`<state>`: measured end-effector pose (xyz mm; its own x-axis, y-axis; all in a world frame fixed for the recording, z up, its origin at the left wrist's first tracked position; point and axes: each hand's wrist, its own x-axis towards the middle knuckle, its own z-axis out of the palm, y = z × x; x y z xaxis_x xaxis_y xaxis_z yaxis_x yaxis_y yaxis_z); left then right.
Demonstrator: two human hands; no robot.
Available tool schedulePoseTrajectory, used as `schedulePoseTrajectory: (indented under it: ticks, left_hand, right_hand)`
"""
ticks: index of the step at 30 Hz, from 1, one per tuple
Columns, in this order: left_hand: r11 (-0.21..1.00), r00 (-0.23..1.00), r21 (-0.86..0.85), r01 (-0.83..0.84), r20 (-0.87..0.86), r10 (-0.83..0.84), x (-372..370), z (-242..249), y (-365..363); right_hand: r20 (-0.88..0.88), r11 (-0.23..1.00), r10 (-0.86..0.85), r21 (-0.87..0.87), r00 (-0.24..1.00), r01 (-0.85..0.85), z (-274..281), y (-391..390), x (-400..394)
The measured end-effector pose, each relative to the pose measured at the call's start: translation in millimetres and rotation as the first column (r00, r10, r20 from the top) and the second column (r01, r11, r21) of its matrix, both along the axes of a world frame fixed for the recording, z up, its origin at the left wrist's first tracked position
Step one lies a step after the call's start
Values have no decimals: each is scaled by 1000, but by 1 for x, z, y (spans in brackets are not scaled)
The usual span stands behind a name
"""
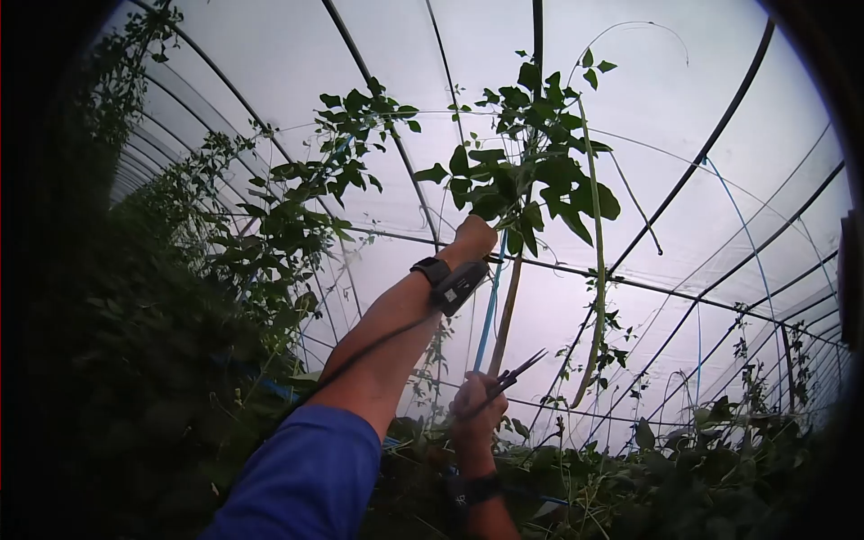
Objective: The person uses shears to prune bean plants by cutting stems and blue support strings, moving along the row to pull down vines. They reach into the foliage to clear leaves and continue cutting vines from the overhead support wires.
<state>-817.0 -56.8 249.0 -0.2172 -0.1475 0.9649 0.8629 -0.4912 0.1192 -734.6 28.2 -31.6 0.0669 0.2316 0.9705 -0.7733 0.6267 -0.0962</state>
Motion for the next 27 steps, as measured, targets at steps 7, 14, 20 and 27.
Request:
schedulePoseTrajectory:
  ticks: [7, 14, 20, 27]
  left_hand:
    - [997, 901, 44, 64, -433, -39, -21, 48, 61]
    - [841, 852, -157, 517, 6, -523, 29, -34, -5]
    - [966, 823, -26, 258, -518, -234, 5, -10, 43]
    - [716, 698, -89, 693, -165, -696, 34, -51, 26]
  right_hand:
    - [-9, 952, 280, -125, 960, -279, 4, 9, -6]
    - [24, 965, 238, -119, 971, -234, 6, 12, -6]
    - [37, 985, 163, -70, 986, -160, 3, 19, -6]
    - [105, 974, 227, -44, 968, -223, 3, 17, 2]
